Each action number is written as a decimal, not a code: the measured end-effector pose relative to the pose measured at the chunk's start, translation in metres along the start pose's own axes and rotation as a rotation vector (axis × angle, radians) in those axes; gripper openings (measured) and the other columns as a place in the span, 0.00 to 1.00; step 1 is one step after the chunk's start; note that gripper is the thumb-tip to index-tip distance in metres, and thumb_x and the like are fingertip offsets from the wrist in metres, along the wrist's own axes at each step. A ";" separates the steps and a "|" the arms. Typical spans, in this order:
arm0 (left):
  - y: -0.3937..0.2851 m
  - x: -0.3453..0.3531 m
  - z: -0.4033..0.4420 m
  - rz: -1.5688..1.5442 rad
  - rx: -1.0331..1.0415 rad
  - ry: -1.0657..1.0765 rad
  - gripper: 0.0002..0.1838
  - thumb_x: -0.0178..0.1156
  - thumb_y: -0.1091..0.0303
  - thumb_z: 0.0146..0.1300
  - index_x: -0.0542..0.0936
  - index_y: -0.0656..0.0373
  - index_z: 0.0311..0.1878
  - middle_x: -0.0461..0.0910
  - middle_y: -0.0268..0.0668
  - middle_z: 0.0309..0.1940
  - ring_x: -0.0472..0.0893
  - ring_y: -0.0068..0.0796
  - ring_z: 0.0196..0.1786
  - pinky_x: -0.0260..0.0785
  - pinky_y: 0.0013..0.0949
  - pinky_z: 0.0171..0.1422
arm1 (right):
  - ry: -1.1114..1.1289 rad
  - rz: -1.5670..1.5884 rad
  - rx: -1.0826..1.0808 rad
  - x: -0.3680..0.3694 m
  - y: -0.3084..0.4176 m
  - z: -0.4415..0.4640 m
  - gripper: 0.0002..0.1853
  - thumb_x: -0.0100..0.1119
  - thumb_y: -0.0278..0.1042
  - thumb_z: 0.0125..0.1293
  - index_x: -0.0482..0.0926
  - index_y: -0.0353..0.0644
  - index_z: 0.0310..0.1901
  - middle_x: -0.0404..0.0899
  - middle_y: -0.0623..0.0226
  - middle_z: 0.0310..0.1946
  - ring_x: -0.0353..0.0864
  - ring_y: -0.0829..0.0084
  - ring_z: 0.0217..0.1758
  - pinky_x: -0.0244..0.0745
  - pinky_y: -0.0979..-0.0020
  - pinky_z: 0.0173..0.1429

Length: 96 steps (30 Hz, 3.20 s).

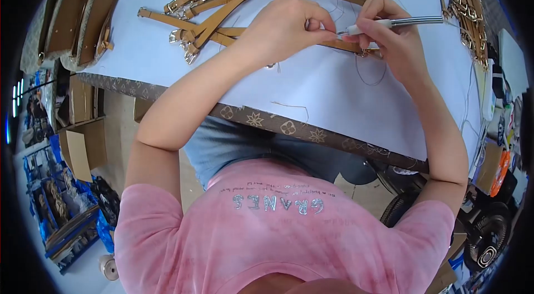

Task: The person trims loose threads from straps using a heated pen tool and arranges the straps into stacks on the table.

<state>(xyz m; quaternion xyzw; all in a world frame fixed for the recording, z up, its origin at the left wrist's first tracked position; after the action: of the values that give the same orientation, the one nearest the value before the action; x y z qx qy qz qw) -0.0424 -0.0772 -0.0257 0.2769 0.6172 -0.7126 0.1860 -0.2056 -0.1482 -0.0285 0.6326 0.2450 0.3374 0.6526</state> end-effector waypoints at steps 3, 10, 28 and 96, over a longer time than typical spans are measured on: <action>0.001 -0.005 -0.001 -0.061 -0.098 0.031 0.08 0.64 0.65 0.62 0.85 0.59 0.38 0.80 0.30 0.24 0.74 0.18 0.23 0.66 0.23 0.29 | -0.014 -0.087 0.011 0.005 0.002 -0.001 0.08 0.64 0.28 0.64 0.73 0.39 0.33 0.79 0.71 0.26 0.78 0.83 0.29 0.74 0.80 0.34; 0.002 -0.006 -0.003 -0.250 -0.200 0.131 0.08 0.59 0.65 0.67 0.82 0.59 0.41 0.78 0.29 0.23 0.72 0.18 0.23 0.66 0.24 0.30 | 0.024 -0.287 0.006 0.011 0.000 -0.004 0.07 0.62 0.26 0.66 0.72 0.39 0.33 0.73 0.72 0.30 0.77 0.83 0.29 0.70 0.81 0.32; -0.002 -0.005 -0.002 -0.223 -0.167 0.121 0.09 0.55 0.64 0.69 0.81 0.58 0.38 0.77 0.28 0.23 0.71 0.17 0.23 0.63 0.24 0.28 | 0.035 -0.349 -0.026 0.011 0.001 -0.003 0.09 0.65 0.27 0.64 0.73 0.39 0.31 0.78 0.70 0.25 0.77 0.84 0.27 0.69 0.82 0.31; -0.029 -0.018 -0.042 0.123 0.128 -0.052 0.07 0.67 0.73 0.57 0.79 0.62 0.36 0.73 0.37 0.32 0.78 0.33 0.31 0.71 0.36 0.36 | 0.015 -0.056 0.301 0.024 0.001 -0.015 0.07 0.58 0.25 0.66 0.70 0.40 0.32 0.73 0.68 0.27 0.71 0.83 0.24 0.68 0.79 0.28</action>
<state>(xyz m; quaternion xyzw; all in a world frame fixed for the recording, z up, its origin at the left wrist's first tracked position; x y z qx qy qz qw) -0.0394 -0.0327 0.0048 0.3068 0.5472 -0.7448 0.2274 -0.2010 -0.1204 -0.0256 0.7137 0.3151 0.2834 0.5577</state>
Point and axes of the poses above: each hand's wrist, its own z-axis towards the middle knuckle, its own x-axis out of the palm, y = z × x, the point moved 5 cm from there along z, towards the middle knuckle
